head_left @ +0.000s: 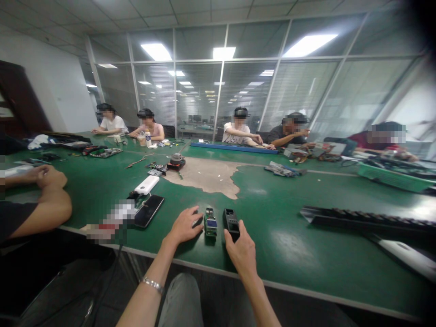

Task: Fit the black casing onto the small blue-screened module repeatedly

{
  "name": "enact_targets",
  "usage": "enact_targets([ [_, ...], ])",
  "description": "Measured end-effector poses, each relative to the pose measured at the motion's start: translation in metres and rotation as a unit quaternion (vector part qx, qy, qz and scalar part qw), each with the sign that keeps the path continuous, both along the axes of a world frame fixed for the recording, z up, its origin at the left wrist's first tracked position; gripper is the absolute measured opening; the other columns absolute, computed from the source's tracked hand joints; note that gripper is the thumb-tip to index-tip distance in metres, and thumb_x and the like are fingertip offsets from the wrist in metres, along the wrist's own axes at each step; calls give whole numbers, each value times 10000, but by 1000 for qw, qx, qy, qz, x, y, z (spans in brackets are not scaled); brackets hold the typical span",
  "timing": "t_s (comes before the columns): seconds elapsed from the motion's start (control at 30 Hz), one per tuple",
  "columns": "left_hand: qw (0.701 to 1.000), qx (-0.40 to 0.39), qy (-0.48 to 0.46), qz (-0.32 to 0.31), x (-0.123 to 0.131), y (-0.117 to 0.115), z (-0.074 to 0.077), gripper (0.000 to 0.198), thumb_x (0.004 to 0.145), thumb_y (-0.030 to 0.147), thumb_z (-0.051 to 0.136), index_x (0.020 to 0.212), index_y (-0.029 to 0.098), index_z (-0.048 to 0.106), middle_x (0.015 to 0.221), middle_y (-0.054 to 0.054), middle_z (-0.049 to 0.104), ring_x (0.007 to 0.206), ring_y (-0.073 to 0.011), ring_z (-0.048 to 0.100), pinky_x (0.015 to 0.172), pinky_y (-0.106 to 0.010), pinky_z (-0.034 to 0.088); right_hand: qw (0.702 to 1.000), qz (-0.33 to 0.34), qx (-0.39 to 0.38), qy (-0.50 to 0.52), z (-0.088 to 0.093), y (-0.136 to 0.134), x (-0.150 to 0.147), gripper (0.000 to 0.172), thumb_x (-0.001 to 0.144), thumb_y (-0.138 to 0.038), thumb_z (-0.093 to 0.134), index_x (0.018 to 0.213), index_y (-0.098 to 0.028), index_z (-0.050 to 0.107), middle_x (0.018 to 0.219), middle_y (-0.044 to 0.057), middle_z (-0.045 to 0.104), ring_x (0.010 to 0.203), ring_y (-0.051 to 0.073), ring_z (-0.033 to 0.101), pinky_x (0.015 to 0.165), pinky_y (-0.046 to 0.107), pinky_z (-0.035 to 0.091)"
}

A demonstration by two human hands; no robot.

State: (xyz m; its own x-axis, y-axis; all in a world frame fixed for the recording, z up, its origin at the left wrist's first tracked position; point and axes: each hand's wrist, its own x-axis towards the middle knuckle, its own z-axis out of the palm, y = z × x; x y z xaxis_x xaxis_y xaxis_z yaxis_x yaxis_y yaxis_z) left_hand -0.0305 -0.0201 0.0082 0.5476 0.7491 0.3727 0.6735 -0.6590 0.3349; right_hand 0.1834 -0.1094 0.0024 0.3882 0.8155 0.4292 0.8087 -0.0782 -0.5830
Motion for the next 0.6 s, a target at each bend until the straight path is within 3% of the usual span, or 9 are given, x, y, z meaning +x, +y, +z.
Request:
enact_targets([
  [0.3, 1000, -2, 21, -7, 1, -2, 3, 520, 885, 559, 496, 1331, 292, 527, 1461, -83, 416, 1312, -280, 414, 1105, -461, 300, 999, -1, 33, -20, -6, -1, 2, 809, 817, -498, 518, 1426, -5, 314, 1391, 231, 458, 1260, 320, 471, 1037, 426, 378],
  [0.6, 1000, -1, 17, -5, 1, -2, 4, 524, 891, 554, 482, 1323, 260, 538, 1457, -95, 422, 1312, -284, 416, 1105, -460, 303, 999, 7, -2, -44, -3, -3, 1, 677, 871, -419, 463, 1403, -12, 364, 1278, 223, 562, 1120, 326, 571, 965, 436, 418],
])
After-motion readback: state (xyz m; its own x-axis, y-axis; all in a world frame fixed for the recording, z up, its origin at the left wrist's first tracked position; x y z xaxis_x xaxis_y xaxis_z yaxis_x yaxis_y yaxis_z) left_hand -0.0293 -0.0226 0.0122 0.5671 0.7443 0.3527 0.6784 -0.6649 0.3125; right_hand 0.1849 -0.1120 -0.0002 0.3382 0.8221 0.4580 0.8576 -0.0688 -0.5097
